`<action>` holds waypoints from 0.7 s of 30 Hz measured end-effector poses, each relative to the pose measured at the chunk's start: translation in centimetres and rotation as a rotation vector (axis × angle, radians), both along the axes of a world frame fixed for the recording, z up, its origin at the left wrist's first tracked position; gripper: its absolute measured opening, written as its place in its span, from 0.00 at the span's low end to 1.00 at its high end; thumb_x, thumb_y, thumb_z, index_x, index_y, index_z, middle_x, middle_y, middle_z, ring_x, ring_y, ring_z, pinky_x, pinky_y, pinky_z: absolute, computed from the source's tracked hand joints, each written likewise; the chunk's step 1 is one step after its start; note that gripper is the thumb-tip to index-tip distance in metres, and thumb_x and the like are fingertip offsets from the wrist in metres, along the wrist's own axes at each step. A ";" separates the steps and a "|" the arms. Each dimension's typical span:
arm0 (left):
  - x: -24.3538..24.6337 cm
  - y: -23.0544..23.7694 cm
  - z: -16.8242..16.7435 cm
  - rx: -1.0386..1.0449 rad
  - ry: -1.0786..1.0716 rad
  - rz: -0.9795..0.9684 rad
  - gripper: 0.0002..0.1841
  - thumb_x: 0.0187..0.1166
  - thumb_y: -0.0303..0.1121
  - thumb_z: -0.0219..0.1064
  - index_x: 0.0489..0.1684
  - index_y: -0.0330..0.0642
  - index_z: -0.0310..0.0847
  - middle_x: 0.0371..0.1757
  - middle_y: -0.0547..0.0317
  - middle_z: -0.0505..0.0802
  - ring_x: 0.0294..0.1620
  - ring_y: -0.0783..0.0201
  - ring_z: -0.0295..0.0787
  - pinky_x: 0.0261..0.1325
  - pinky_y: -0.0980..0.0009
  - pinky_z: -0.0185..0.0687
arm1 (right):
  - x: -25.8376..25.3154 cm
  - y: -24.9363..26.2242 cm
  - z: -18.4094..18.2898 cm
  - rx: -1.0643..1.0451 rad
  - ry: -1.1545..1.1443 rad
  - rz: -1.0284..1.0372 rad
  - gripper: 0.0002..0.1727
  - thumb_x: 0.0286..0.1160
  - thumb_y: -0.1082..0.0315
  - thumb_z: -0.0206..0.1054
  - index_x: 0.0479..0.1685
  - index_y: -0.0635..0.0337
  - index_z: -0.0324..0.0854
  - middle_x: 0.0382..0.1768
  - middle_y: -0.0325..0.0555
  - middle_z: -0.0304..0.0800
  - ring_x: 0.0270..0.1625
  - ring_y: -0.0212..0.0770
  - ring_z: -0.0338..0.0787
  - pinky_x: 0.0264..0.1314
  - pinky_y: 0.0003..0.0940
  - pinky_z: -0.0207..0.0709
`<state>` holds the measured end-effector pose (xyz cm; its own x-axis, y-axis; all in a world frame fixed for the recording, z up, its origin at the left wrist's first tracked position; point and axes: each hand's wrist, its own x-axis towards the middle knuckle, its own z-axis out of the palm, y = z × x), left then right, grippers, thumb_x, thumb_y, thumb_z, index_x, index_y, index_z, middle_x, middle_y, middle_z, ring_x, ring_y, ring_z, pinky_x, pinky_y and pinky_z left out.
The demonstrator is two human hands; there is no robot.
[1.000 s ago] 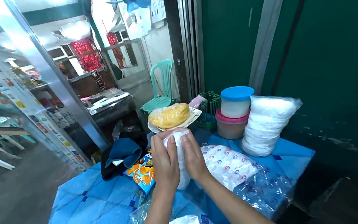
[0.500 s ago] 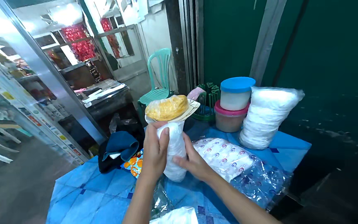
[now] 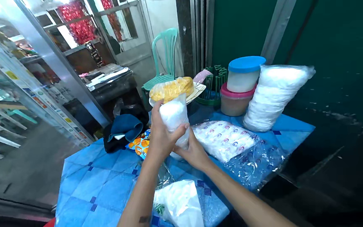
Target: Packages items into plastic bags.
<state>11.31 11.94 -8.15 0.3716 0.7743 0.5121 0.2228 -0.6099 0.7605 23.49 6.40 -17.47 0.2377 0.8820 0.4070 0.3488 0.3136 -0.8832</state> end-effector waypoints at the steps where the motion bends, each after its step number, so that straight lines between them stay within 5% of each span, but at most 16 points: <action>1: -0.7 -0.6 -0.4 -0.030 0.009 -0.005 0.56 0.66 0.51 0.79 0.95 0.56 0.41 0.87 0.47 0.67 0.80 0.58 0.73 0.75 0.55 0.78 | 0.7 -0.7 -0.3 -0.015 -0.016 0.031 0.57 0.69 0.50 0.78 0.95 0.48 0.43 0.85 0.53 0.66 0.81 0.47 0.75 0.79 0.53 0.73; 4: -4.5 -3.7 -2.5 -0.057 0.042 0.022 0.49 0.78 0.54 0.69 0.96 0.57 0.38 0.94 0.54 0.58 0.88 0.54 0.63 0.78 0.48 0.73 | 2.4 -4.5 -1.3 -0.007 -0.061 0.003 0.45 0.76 0.48 0.70 0.91 0.54 0.56 0.81 0.53 0.72 0.80 0.48 0.76 0.76 0.55 0.75; 7: -9.3 -6.1 -6.1 -0.060 0.174 0.042 0.34 0.82 0.51 0.66 0.87 0.56 0.64 0.85 0.59 0.74 0.83 0.57 0.71 0.78 0.48 0.75 | 3.0 -9.7 -3.0 -0.042 -0.135 0.009 0.28 0.81 0.49 0.63 0.74 0.54 0.74 0.61 0.43 0.87 0.62 0.39 0.87 0.63 0.45 0.85; 9: -12.0 -7.2 -8.5 -0.040 0.288 0.023 0.22 0.82 0.42 0.64 0.74 0.53 0.79 0.75 0.61 0.84 0.79 0.60 0.76 0.78 0.50 0.75 | 2.4 -11.7 -4.1 -0.107 -0.288 0.043 0.27 0.86 0.47 0.55 0.75 0.52 0.76 0.61 0.41 0.88 0.64 0.38 0.86 0.67 0.46 0.82; 11: -13.4 -8.1 -10.2 -0.059 0.363 -0.008 0.18 0.84 0.40 0.61 0.68 0.50 0.85 0.70 0.61 0.88 0.77 0.61 0.79 0.78 0.54 0.77 | 1.3 -12.2 -4.7 -0.201 -0.416 0.063 0.32 0.88 0.42 0.50 0.83 0.48 0.70 0.68 0.39 0.85 0.72 0.43 0.82 0.76 0.59 0.70; 14: -13.5 -8.7 -11.3 -0.063 0.410 0.009 0.17 0.83 0.49 0.64 0.60 0.53 0.90 0.64 0.65 0.92 0.71 0.65 0.84 0.75 0.57 0.80 | -0.4 -11.8 -5.4 -0.218 -0.400 0.065 0.29 0.83 0.42 0.60 0.77 0.46 0.79 0.57 0.35 0.92 0.65 0.40 0.86 0.78 0.56 0.68; 17: -13.0 -8.8 -12.2 0.009 0.401 0.087 0.14 0.75 0.51 0.71 0.48 0.57 0.94 0.55 0.70 0.94 0.67 0.65 0.86 0.70 0.56 0.82 | -1.6 -11.6 -5.3 -0.140 -0.254 0.094 0.15 0.78 0.49 0.68 0.53 0.43 0.91 0.42 0.28 0.92 0.52 0.27 0.89 0.60 0.31 0.83; 21: -12.5 -9.1 -13.6 0.062 0.320 0.112 0.10 0.80 0.43 0.68 0.41 0.55 0.96 0.50 0.71 0.96 0.66 0.65 0.87 0.73 0.56 0.81 | -2.9 -12.1 -5.3 -0.062 -0.155 0.151 0.08 0.76 0.57 0.70 0.45 0.46 0.91 0.51 0.35 0.89 0.55 0.28 0.87 0.57 0.26 0.84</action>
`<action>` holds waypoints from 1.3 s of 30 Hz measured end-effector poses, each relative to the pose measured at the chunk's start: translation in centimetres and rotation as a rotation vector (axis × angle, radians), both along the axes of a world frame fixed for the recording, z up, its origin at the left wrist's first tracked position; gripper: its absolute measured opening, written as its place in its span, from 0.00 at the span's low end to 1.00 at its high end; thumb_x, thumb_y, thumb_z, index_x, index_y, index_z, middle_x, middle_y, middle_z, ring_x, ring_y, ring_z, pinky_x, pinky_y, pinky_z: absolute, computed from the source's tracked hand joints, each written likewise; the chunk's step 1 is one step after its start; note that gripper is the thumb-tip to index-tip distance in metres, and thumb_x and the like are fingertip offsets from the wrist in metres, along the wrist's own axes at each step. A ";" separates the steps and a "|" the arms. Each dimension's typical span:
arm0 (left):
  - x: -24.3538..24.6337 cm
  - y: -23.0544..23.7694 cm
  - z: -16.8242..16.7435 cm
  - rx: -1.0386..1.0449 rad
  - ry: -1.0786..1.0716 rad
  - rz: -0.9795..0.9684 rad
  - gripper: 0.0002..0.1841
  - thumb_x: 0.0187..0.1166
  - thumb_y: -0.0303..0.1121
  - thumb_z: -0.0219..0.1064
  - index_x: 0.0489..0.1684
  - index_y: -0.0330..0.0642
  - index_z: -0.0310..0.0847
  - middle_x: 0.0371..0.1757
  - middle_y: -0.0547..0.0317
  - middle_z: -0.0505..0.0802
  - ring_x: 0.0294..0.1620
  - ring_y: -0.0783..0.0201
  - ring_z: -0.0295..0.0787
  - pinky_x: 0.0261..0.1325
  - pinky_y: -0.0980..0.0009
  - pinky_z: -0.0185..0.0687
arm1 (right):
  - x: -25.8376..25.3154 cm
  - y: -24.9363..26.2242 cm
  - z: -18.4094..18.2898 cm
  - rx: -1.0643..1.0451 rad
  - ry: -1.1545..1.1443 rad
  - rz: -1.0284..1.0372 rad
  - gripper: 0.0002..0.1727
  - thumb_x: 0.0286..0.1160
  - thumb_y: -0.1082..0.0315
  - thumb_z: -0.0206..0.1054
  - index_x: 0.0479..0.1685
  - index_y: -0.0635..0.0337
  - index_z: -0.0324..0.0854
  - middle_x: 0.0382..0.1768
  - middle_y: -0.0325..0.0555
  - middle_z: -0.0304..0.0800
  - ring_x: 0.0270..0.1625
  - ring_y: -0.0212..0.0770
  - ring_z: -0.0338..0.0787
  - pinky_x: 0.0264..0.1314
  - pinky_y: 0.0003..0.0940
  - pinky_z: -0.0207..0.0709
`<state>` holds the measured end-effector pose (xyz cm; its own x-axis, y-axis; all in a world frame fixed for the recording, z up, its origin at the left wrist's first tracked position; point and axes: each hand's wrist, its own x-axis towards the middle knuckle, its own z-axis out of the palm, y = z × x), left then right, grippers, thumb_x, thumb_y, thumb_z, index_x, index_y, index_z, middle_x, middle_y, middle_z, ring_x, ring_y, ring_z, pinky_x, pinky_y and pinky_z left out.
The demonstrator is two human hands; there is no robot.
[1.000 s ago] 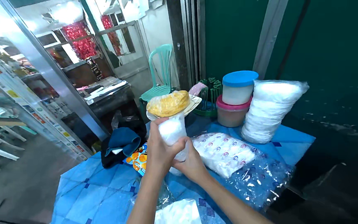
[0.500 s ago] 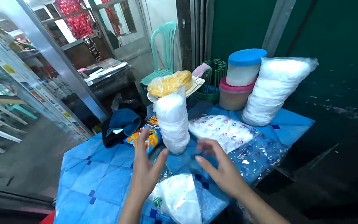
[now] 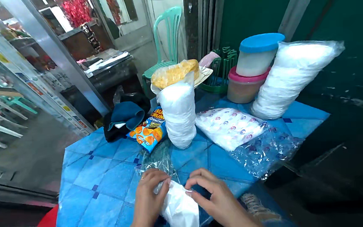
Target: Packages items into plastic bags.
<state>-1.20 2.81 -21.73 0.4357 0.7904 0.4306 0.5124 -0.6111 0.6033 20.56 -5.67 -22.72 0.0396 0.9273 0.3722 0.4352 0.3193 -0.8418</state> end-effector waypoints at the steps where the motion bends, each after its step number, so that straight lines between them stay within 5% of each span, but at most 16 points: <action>1: 0.1 -0.1 -0.1 -0.003 -0.006 0.009 0.11 0.81 0.43 0.66 0.41 0.55 0.96 0.50 0.72 0.96 0.66 0.65 0.87 0.73 0.56 0.81 | -0.1 -0.1 -0.1 0.000 0.013 0.001 0.08 0.78 0.58 0.69 0.46 0.48 0.90 0.50 0.36 0.90 0.52 0.28 0.88 0.54 0.26 0.85; 4: 0.0 -0.1 -0.2 -0.018 0.004 0.030 0.13 0.83 0.45 0.64 0.42 0.56 0.96 0.50 0.73 0.96 0.67 0.66 0.86 0.74 0.55 0.79 | 0.1 0.1 -0.4 -0.037 0.060 -0.017 0.12 0.84 0.55 0.64 0.48 0.53 0.85 0.37 0.34 0.90 0.38 0.26 0.89 0.44 0.24 0.85; 7: 0.1 -0.2 -0.4 -0.011 0.029 0.048 0.13 0.83 0.46 0.63 0.42 0.57 0.96 0.51 0.75 0.96 0.68 0.68 0.86 0.74 0.55 0.79 | 0.7 0.2 -0.2 -0.019 0.103 -0.060 0.18 0.83 0.48 0.64 0.53 0.53 0.85 0.37 0.32 0.90 0.38 0.26 0.89 0.42 0.24 0.85; 10: 0.1 -0.3 -0.3 -0.019 0.055 0.061 0.13 0.83 0.47 0.63 0.42 0.58 0.95 0.51 0.75 0.95 0.68 0.67 0.85 0.73 0.54 0.78 | 1.4 -0.3 0.0 0.130 -0.014 -0.005 0.22 0.77 0.42 0.69 0.56 0.48 0.87 0.43 0.32 0.88 0.48 0.28 0.86 0.55 0.29 0.83; 13: 0.2 -0.3 -0.2 -0.016 0.073 0.071 0.13 0.83 0.48 0.63 0.42 0.60 0.95 0.50 0.77 0.95 0.67 0.69 0.85 0.73 0.55 0.78 | 1.3 -0.8 -0.1 0.201 -0.368 0.134 0.21 0.73 0.36 0.68 0.55 0.35 0.88 0.50 0.31 0.87 0.62 0.35 0.83 0.75 0.48 0.69; 16: 0.2 -0.6 0.2 0.022 0.072 0.023 0.16 0.79 0.55 0.65 0.52 0.62 0.93 0.58 0.75 0.92 0.74 0.64 0.80 0.76 0.49 0.74 | 0.5 -0.8 -1.3 0.207 -0.498 0.087 0.13 0.82 0.44 0.63 0.48 0.34 0.90 0.49 0.31 0.88 0.60 0.36 0.85 0.75 0.52 0.69; 20: 0.2 -1.2 1.2 0.143 0.059 -0.195 0.32 0.62 0.71 0.72 0.64 0.68 0.87 0.72 0.70 0.86 0.84 0.51 0.67 0.83 0.37 0.61 | 0.5 -0.1 -0.5 0.194 -0.367 -0.009 0.15 0.86 0.47 0.59 0.42 0.36 0.91 0.44 0.27 0.89 0.56 0.30 0.86 0.73 0.46 0.71; 22: 0.7 -1.3 0.8 0.175 0.100 -0.214 0.28 0.62 0.67 0.76 0.59 0.68 0.89 0.68 0.73 0.88 0.82 0.55 0.71 0.83 0.39 0.62 | 0.4 0.1 0.8 0.185 -0.292 -0.013 0.16 0.87 0.47 0.58 0.42 0.38 0.91 0.48 0.25 0.89 0.60 0.30 0.83 0.72 0.43 0.71; 25: 1.0 -1.0 0.1 0.114 0.100 -0.153 0.11 0.69 0.46 0.75 0.46 0.59 0.93 0.57 0.75 0.94 0.73 0.64 0.81 0.80 0.46 0.69 | 1.0 0.4 4.0 0.210 -0.121 -0.011 0.16 0.89 0.53 0.55 0.45 0.46 0.87 0.52 0.28 0.89 0.64 0.30 0.84 0.72 0.41 0.76; 28: 0.8 -0.6 -0.1 0.121 0.118 -0.045 0.11 0.72 0.47 0.75 0.41 0.52 0.95 0.51 0.71 0.96 0.67 0.64 0.86 0.75 0.49 0.76 | 2.6 0.6 7.6 0.255 0.172 -0.126 0.14 0.91 0.53 0.53 0.49 0.47 0.82 0.44 0.30 0.89 0.46 0.29 0.90 0.49 0.31 0.88; 34: 0.7 -0.2 -0.4 0.096 0.165 -0.020 0.11 0.73 0.50 0.74 0.42 0.59 0.95 0.51 0.74 0.96 0.67 0.64 0.86 0.76 0.49 0.74 | 5.7 0.2 11.4 0.364 0.716 -0.285 0.11 0.94 0.59 0.48 0.54 0.43 0.78 0.38 0.26 0.88 0.36 0.24 0.90 0.39 0.21 0.88; 36: 0.7 -0.2 0.5 0.074 0.096 -0.094 0.21 0.67 0.60 0.76 0.49 0.58 0.93 0.57 0.68 0.94 0.72 0.58 0.83 0.78 0.45 0.72 | 6.4 -0.2 11.7 0.377 0.801 -0.299 0.12 0.94 0.57 0.48 0.54 0.42 0.78 0.40 0.28 0.89 0.35 0.25 0.91 0.36 0.21 0.88; 39: 2.4 -0.8 3.7 -0.006 -0.070 -0.259 0.42 0.62 0.69 0.74 0.66 0.40 0.85 0.69 0.47 0.88 0.78 0.51 0.77 0.81 0.48 0.71 | 6.7 -0.7 11.6 0.370 0.923 -0.252 0.13 0.93 0.54 0.49 0.57 0.42 0.79 0.45 0.34 0.93 0.37 0.28 0.93 0.36 0.24 0.90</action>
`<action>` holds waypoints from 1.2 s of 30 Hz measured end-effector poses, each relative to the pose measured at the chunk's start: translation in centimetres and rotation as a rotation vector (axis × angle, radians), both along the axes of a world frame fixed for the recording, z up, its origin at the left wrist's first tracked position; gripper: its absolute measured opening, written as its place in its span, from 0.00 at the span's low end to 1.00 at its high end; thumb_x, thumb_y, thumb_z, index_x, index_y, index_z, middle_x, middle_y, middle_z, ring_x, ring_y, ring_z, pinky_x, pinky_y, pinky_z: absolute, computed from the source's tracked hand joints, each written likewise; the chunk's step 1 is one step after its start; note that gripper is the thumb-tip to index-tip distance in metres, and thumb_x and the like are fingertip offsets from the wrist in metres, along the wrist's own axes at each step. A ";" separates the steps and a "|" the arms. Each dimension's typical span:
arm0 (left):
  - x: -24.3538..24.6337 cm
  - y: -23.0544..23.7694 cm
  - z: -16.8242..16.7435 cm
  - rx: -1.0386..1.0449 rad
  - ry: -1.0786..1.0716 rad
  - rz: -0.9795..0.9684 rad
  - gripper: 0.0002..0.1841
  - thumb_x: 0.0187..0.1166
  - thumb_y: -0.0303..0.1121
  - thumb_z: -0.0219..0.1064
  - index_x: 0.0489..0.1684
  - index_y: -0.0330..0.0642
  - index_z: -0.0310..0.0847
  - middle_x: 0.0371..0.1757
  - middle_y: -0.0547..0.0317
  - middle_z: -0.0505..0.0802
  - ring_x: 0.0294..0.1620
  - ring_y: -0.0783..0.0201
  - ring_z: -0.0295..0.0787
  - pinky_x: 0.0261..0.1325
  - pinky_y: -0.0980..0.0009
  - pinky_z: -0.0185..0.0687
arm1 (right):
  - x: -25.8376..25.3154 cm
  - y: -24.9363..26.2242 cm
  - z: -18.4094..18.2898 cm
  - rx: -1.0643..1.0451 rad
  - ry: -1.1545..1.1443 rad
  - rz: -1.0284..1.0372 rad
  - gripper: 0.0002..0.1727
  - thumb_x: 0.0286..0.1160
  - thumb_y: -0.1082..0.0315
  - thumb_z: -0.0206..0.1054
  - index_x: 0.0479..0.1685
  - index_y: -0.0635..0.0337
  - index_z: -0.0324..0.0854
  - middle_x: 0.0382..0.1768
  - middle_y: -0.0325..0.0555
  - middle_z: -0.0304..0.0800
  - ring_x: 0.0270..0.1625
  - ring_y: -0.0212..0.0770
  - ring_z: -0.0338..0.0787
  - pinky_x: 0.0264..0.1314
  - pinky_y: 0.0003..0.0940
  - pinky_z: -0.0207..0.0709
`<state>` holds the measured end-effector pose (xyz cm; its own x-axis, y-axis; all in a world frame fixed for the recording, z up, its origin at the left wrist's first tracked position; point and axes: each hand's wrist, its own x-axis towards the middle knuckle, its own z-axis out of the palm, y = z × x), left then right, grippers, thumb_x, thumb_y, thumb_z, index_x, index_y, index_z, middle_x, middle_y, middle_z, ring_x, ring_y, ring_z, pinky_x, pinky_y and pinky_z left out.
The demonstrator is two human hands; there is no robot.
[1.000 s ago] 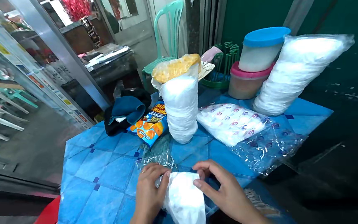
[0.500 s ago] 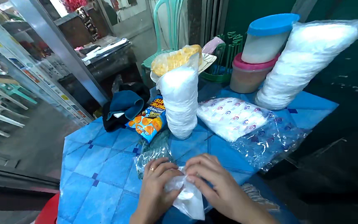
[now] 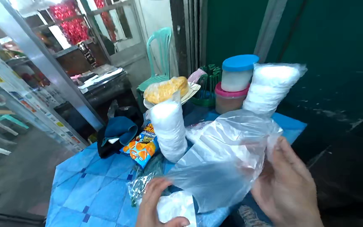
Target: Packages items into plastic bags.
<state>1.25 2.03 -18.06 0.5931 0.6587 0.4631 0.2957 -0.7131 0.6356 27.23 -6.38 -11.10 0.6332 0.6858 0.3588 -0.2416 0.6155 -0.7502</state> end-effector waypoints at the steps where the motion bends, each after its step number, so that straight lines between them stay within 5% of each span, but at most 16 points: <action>1: 0.9 -0.3 1.2 -0.048 -0.045 -0.057 0.47 0.64 0.68 0.74 0.72 0.34 0.79 0.72 0.43 0.86 0.79 0.53 0.77 0.81 0.52 0.72 | -0.1 -0.1 -0.1 0.014 0.026 0.030 0.13 0.92 0.54 0.50 0.59 0.42 0.78 0.47 0.35 0.94 0.40 0.29 0.94 0.38 0.25 0.90; 5: 4.8 -0.7 4.6 -0.363 -0.262 -0.156 0.54 0.67 0.52 0.80 0.83 0.19 0.54 0.70 0.42 0.85 0.69 0.60 0.86 0.71 0.61 0.84 | -0.4 0.0 -0.3 0.151 0.106 0.190 0.15 0.87 0.53 0.59 0.66 0.41 0.79 0.52 0.41 0.95 0.48 0.36 0.96 0.48 0.30 0.92; 7: 6.3 -0.7 6.2 -0.570 -0.409 -0.204 0.40 0.72 0.29 0.77 0.79 0.23 0.55 0.58 0.45 0.92 0.57 0.57 0.93 0.64 0.60 0.90 | -0.4 -0.2 -0.3 0.191 0.151 0.208 0.15 0.89 0.57 0.56 0.68 0.43 0.79 0.52 0.43 0.94 0.49 0.37 0.96 0.52 0.32 0.92; 9: 7.3 -0.5 7.2 -0.629 -0.527 -0.208 0.28 0.74 0.20 0.71 0.72 0.25 0.62 0.48 0.46 0.96 0.48 0.57 0.96 0.57 0.59 0.92 | 0.1 -0.3 -0.6 0.212 0.179 0.197 0.15 0.90 0.61 0.53 0.68 0.46 0.78 0.52 0.43 0.94 0.50 0.37 0.96 0.55 0.34 0.91; 12: 7.5 0.3 8.1 -0.586 -0.613 -0.164 0.30 0.72 0.22 0.73 0.74 0.27 0.65 0.45 0.45 0.95 0.45 0.57 0.96 0.54 0.60 0.93 | 1.5 0.4 -2.0 0.254 0.278 0.203 0.15 0.89 0.63 0.52 0.63 0.51 0.81 0.49 0.47 0.94 0.48 0.40 0.96 0.55 0.37 0.91; 15: 7.0 1.2 8.8 -0.501 -0.596 -0.133 0.37 0.65 0.23 0.79 0.76 0.29 0.65 0.45 0.43 0.94 0.45 0.55 0.94 0.52 0.60 0.93 | 2.8 0.5 -2.8 0.247 0.379 0.212 0.30 0.87 0.41 0.48 0.66 0.54 0.81 0.54 0.51 0.93 0.56 0.48 0.94 0.58 0.48 0.89; 17: 6.5 1.1 9.4 -0.445 -0.553 -0.099 0.39 0.62 0.23 0.81 0.77 0.29 0.66 0.48 0.44 0.94 0.47 0.54 0.95 0.54 0.60 0.94 | 3.3 0.1 -2.5 0.176 0.277 0.189 0.40 0.79 0.31 0.54 0.74 0.56 0.75 0.58 0.48 0.92 0.58 0.45 0.93 0.62 0.46 0.88; 18: 6.3 0.9 9.6 -0.423 -0.545 -0.085 0.40 0.62 0.23 0.81 0.78 0.29 0.65 0.50 0.45 0.94 0.48 0.55 0.95 0.55 0.61 0.93 | 3.5 -0.1 -2.5 0.124 0.172 0.168 0.38 0.79 0.34 0.58 0.76 0.56 0.73 0.58 0.44 0.92 0.57 0.41 0.92 0.62 0.41 0.87; 20: 5.7 0.8 9.9 -0.397 -0.582 -0.106 0.38 0.66 0.22 0.78 0.79 0.27 0.63 0.54 0.45 0.93 0.52 0.56 0.94 0.58 0.61 0.92 | 4.1 -0.2 -2.8 -0.015 -0.038 0.118 0.27 0.82 0.57 0.64 0.76 0.59 0.70 0.46 0.39 0.92 0.44 0.34 0.92 0.51 0.33 0.89; 22: 5.3 0.8 9.9 -0.385 -0.668 -0.118 0.32 0.75 0.22 0.71 0.78 0.26 0.60 0.51 0.47 0.94 0.46 0.60 0.95 0.51 0.64 0.92 | 4.6 -0.6 -2.8 -0.174 -0.190 0.132 0.25 0.73 0.71 0.67 0.72 0.61 0.72 0.40 0.36 0.93 0.37 0.32 0.92 0.44 0.31 0.89; 25: 5.0 1.1 10.1 -0.354 -0.761 -0.096 0.25 0.80 0.19 0.64 0.75 0.28 0.63 0.43 0.48 0.96 0.38 0.63 0.95 0.43 0.69 0.91 | 6.0 -1.0 -3.4 -0.311 -0.512 0.248 0.26 0.67 0.70 0.76 0.67 0.63 0.79 0.44 0.37 0.94 0.44 0.33 0.93 0.51 0.34 0.90; 28: 4.7 1.0 10.8 -0.325 -0.712 -0.094 0.25 0.78 0.20 0.67 0.72 0.29 0.65 0.40 0.50 0.97 0.38 0.64 0.95 0.40 0.71 0.91 | 7.0 -0.6 -3.3 -0.334 -0.775 0.319 0.26 0.71 0.66 0.76 0.69 0.62 0.80 0.51 0.38 0.93 0.52 0.32 0.92 0.59 0.34 0.88; 33: 3.9 0.0 11.7 -0.309 -0.756 -0.083 0.25 0.67 0.19 0.77 0.61 0.36 0.70 0.32 0.58 0.95 0.36 0.66 0.94 0.48 0.68 0.91 | 6.5 -0.9 -2.2 -0.258 -0.542 0.156 0.04 0.72 0.71 0.72 0.42 0.55 0.88 0.31 0.31 0.94 0.30 0.29 0.92 0.36 0.27 0.89; 36: 3.0 -0.5 11.5 -0.344 -0.695 -0.186 0.24 0.71 0.20 0.74 0.63 0.38 0.68 0.36 0.61 0.96 0.38 0.67 0.94 0.50 0.67 0.91 | 7.1 -1.0 -2.0 -0.257 -0.565 0.087 0.02 0.76 0.64 0.70 0.38 0.49 0.87 0.31 0.27 0.93 0.34 0.26 0.91 0.41 0.25 0.87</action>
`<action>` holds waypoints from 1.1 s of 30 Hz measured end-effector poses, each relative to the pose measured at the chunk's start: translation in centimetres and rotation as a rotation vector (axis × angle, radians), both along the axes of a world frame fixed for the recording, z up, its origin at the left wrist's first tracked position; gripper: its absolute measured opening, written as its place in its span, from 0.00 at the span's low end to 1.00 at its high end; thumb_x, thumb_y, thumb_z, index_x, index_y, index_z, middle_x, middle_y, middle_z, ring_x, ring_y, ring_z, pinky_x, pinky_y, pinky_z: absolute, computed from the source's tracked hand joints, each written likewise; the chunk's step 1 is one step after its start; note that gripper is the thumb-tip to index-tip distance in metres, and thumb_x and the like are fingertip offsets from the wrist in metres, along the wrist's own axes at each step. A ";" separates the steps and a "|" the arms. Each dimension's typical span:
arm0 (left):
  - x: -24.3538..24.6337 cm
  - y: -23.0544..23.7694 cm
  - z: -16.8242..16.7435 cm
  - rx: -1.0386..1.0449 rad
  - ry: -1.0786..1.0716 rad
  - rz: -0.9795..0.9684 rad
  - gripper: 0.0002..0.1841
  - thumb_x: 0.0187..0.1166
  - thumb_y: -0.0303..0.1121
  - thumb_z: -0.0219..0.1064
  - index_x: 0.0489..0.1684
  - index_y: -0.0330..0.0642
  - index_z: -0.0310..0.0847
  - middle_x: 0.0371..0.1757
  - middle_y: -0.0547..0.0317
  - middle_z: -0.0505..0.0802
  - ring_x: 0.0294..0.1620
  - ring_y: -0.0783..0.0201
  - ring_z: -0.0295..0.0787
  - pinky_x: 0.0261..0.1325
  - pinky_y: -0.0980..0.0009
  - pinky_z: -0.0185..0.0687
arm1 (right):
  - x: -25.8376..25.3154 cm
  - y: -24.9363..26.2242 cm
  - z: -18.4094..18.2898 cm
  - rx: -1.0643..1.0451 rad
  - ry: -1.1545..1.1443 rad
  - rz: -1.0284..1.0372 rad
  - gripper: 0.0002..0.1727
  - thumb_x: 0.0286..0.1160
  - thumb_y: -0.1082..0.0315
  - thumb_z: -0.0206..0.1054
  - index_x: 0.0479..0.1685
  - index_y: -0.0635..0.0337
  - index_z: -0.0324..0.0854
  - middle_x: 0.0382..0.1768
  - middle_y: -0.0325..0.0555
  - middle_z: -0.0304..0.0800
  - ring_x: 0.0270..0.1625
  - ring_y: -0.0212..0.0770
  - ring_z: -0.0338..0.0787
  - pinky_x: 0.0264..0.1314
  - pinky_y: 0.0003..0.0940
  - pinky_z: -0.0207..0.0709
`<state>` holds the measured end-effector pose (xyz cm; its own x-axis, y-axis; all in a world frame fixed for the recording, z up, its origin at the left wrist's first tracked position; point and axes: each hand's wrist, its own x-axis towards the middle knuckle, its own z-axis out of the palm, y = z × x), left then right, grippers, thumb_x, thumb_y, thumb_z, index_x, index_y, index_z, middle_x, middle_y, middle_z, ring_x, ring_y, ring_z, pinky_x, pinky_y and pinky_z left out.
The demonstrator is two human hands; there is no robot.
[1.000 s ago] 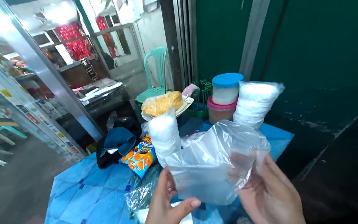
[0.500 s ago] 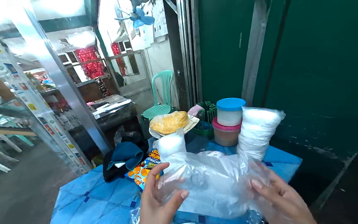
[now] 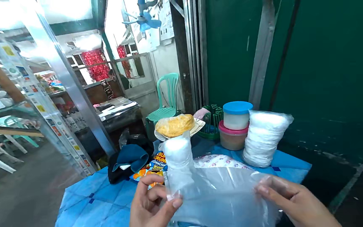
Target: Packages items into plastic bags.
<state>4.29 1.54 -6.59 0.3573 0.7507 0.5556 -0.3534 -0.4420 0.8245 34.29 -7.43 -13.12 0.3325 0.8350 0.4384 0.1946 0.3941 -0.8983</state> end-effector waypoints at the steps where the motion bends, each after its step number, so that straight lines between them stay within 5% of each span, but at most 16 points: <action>1: -0.3 -0.3 0.0 0.017 0.066 -0.072 0.23 0.73 0.20 0.72 0.64 0.37 0.68 0.38 0.61 0.96 0.40 0.67 0.95 0.51 0.65 0.91 | 0.1 -0.1 0.1 0.009 -0.038 0.007 0.04 0.77 0.63 0.69 0.40 0.51 0.88 0.34 0.28 0.93 0.37 0.27 0.91 0.44 0.27 0.87; 3: -0.9 -1.0 -0.1 0.094 0.284 -0.228 0.21 0.76 0.22 0.71 0.66 0.32 0.71 0.43 0.59 0.96 0.44 0.67 0.94 0.54 0.64 0.91 | -0.3 -0.3 0.6 0.042 -0.081 0.068 0.05 0.78 0.62 0.70 0.41 0.49 0.91 0.34 0.26 0.92 0.35 0.24 0.89 0.41 0.24 0.86; 5: -1.5 -0.9 -0.4 0.225 0.440 -0.280 0.26 0.72 0.36 0.79 0.64 0.30 0.80 0.50 0.54 0.94 0.50 0.66 0.93 0.57 0.63 0.90 | -0.6 -0.6 1.5 0.086 -0.131 0.136 0.05 0.78 0.61 0.71 0.41 0.46 0.92 0.30 0.23 0.90 0.27 0.17 0.82 0.30 0.16 0.79; 7: -1.5 -0.8 -0.3 0.328 0.444 -0.154 0.39 0.65 0.58 0.79 0.67 0.34 0.81 0.65 0.49 0.87 0.65 0.61 0.85 0.65 0.61 0.85 | -1.1 -0.7 2.6 0.130 -0.265 0.187 0.08 0.78 0.59 0.72 0.39 0.52 0.91 0.27 0.27 0.89 0.24 0.16 0.79 0.25 0.14 0.74; 9: -0.4 -1.2 0.0 0.338 0.379 -0.075 0.50 0.61 0.67 0.76 0.74 0.31 0.74 0.73 0.43 0.81 0.73 0.55 0.80 0.69 0.56 0.83 | -3.1 -0.4 4.0 0.142 -0.487 0.209 0.16 0.76 0.52 0.74 0.38 0.58 0.89 0.24 0.37 0.88 0.23 0.23 0.81 0.26 0.22 0.76; 11: 1.3 -1.9 0.0 0.310 0.390 -0.105 0.52 0.63 0.59 0.79 0.80 0.25 0.65 0.69 0.40 0.84 0.66 0.56 0.86 0.64 0.57 0.87 | -6.5 -0.3 5.6 0.092 -0.674 0.178 0.22 0.73 0.47 0.75 0.47 0.58 0.84 0.18 0.43 0.81 0.17 0.36 0.78 0.20 0.36 0.72; 13: 2.3 -2.5 -0.2 0.218 0.400 -0.105 0.43 0.65 0.43 0.83 0.78 0.25 0.68 0.55 0.48 0.92 0.50 0.64 0.93 0.54 0.64 0.92 | -8.5 -0.1 6.7 0.038 -0.776 0.137 0.25 0.71 0.48 0.76 0.56 0.56 0.78 0.20 0.44 0.82 0.20 0.44 0.82 0.22 0.47 0.76; 16: 1.9 -2.5 -0.5 0.065 0.252 -0.072 0.25 0.68 0.26 0.79 0.65 0.29 0.80 0.34 0.60 0.93 0.31 0.72 0.88 0.35 0.73 0.88 | -7.5 0.9 6.9 0.082 -0.662 0.220 0.31 0.69 0.50 0.78 0.69 0.53 0.74 0.31 0.38 0.87 0.30 0.33 0.87 0.32 0.33 0.84; 18: 1.3 -2.4 -0.4 0.040 0.187 -0.010 0.16 0.71 0.24 0.76 0.56 0.31 0.85 0.38 0.60 0.94 0.31 0.74 0.88 0.35 0.76 0.88 | -6.2 1.5 6.3 0.142 -0.553 0.300 0.27 0.73 0.50 0.75 0.67 0.51 0.79 0.37 0.35 0.91 0.38 0.26 0.89 0.42 0.26 0.86; 21: 0.9 -2.0 -0.4 0.086 0.189 0.041 0.10 0.72 0.24 0.75 0.48 0.34 0.88 0.44 0.61 0.95 0.40 0.72 0.92 0.45 0.73 0.91 | -5.5 1.9 5.6 0.215 -0.448 0.297 0.14 0.84 0.53 0.65 0.48 0.53 0.89 0.36 0.33 0.92 0.38 0.25 0.89 0.44 0.24 0.85; 24: 1.3 -2.0 -0.1 0.100 0.162 0.014 0.14 0.76 0.25 0.72 0.56 0.29 0.87 0.56 0.53 0.95 0.56 0.65 0.93 0.63 0.66 0.89 | -5.5 2.2 5.4 0.226 -0.463 0.301 0.17 0.87 0.53 0.61 0.41 0.54 0.90 0.32 0.32 0.90 0.36 0.23 0.87 0.41 0.21 0.83; 28: 1.5 -2.2 0.4 -0.015 0.039 0.014 0.15 0.74 0.23 0.73 0.57 0.31 0.82 0.40 0.61 0.96 0.39 0.71 0.93 0.47 0.72 0.91 | -5.7 2.7 5.2 0.234 -0.481 0.239 0.23 0.90 0.50 0.56 0.35 0.53 0.90 0.29 0.33 0.87 0.35 0.22 0.85 0.39 0.21 0.79; 31: 0.9 -1.4 -0.1 -0.004 0.152 -0.177 0.20 0.74 0.31 0.75 0.62 0.32 0.81 0.40 0.65 0.93 0.38 0.75 0.89 0.45 0.74 0.88 | -6.1 3.4 5.0 0.278 -0.334 0.292 0.21 0.91 0.52 0.55 0.40 0.54 0.90 0.43 0.36 0.90 0.50 0.28 0.87 0.55 0.25 0.82; 33: 0.7 -0.2 -1.0 0.034 0.184 -0.289 0.11 0.80 0.38 0.71 0.47 0.39 0.90 0.39 0.69 0.91 0.41 0.79 0.86 0.46 0.78 0.84 | -6.6 3.8 5.2 0.267 -0.053 0.589 0.21 0.92 0.52 0.52 0.42 0.54 0.85 0.45 0.36 0.89 0.50 0.28 0.87 0.56 0.26 0.82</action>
<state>4.98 1.30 -7.61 0.6487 0.5864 0.4851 -0.3149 -0.3735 0.8725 27.65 -3.58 -7.93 -0.1754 0.7308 0.6597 -0.0810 0.6571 -0.7495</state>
